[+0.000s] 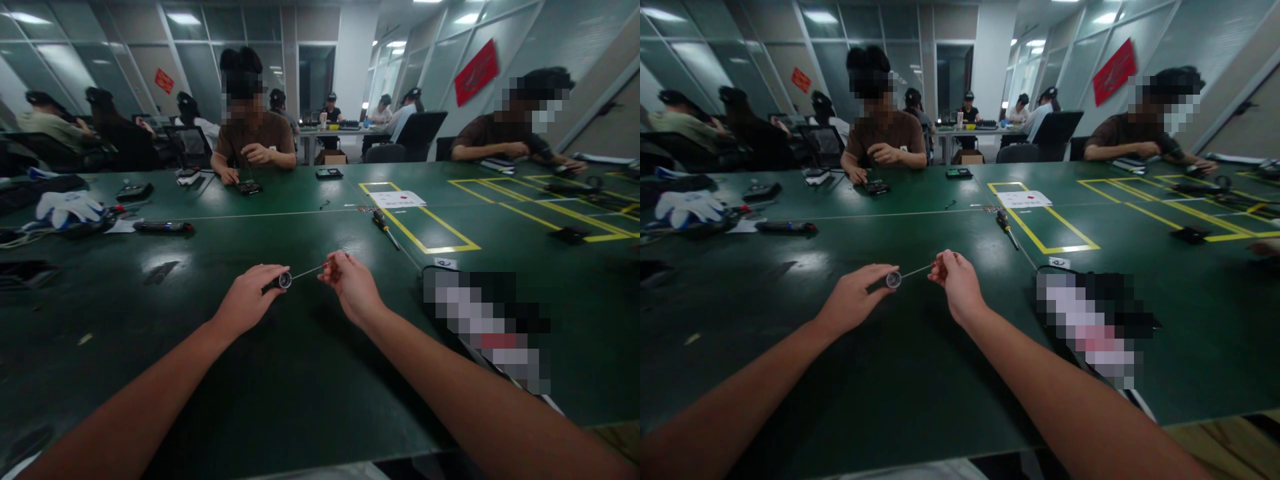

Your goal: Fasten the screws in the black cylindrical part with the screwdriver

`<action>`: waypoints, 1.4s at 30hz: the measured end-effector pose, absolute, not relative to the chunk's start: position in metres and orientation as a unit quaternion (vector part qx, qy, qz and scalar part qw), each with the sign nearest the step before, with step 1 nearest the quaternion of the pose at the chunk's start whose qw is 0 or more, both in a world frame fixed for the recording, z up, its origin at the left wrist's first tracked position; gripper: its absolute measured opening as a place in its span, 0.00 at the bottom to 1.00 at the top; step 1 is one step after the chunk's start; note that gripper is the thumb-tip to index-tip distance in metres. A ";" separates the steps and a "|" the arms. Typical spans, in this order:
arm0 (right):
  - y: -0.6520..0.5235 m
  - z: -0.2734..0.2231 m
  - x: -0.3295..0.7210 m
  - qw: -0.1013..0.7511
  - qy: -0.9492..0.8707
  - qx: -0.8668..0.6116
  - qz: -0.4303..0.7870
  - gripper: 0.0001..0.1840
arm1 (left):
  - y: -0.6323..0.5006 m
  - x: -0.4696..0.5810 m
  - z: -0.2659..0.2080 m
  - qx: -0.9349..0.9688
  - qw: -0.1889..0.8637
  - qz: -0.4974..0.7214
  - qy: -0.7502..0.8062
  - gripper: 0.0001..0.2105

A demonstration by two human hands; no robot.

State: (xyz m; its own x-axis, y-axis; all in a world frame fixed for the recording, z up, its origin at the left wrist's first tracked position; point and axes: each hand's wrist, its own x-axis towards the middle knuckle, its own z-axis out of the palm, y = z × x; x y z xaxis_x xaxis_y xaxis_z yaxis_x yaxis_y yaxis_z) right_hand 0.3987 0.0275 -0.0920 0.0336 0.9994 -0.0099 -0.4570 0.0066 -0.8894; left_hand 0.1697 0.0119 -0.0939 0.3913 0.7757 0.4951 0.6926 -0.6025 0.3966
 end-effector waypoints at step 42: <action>0.033 -0.090 0.407 0.594 -0.303 -0.370 0.648 0.11 | 0.013 0.166 -0.093 0.806 0.065 0.350 0.474 0.18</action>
